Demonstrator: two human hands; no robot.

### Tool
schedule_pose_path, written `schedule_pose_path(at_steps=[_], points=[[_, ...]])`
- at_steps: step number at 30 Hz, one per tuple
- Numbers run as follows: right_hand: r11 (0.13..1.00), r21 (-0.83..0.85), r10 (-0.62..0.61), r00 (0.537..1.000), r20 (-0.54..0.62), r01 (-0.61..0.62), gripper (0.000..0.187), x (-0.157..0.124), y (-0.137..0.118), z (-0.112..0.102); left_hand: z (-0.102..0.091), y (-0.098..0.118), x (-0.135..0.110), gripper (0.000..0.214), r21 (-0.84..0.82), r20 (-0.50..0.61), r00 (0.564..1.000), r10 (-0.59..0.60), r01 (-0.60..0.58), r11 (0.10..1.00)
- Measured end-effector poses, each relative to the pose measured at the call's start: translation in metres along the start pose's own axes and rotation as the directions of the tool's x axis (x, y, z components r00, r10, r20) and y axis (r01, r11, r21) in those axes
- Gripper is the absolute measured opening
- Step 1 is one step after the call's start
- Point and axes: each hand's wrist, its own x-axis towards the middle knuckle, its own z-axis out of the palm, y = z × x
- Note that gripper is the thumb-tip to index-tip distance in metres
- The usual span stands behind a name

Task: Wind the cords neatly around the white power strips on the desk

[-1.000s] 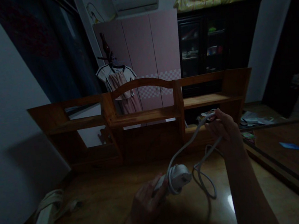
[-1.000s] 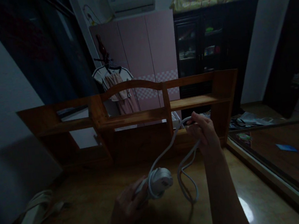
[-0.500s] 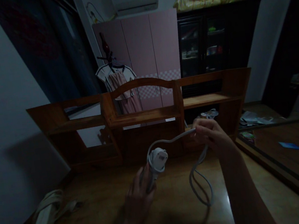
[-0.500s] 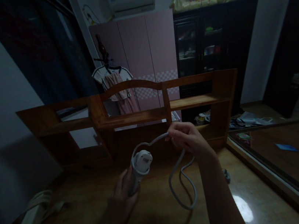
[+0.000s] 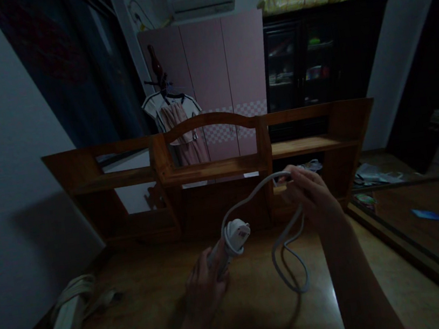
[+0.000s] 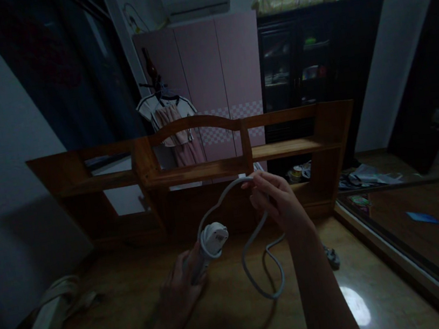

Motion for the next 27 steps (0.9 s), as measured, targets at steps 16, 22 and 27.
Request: schedule_pose_path(at_steps=[16,22,27], points=[[0.957,0.246,0.207,0.956,-0.209,-0.153,0.023,0.014,0.009,-0.046,-0.002,0.001,0.011,0.081,-0.375,-0.044,0.968,-0.245,0.212,0.903],[0.948,0.279,0.235,0.929,-0.286,-0.154,0.020,0.022,0.027,-0.047,0.002,0.004,0.002,0.082,-0.262,0.019,0.979,-0.205,0.202,0.944],[0.992,0.110,-0.004,0.875,-0.484,0.065,0.023,0.023,0.033,-0.047,0.005,0.000,-0.003,0.080,-0.215,0.039,0.998,-0.053,0.060,0.975]])
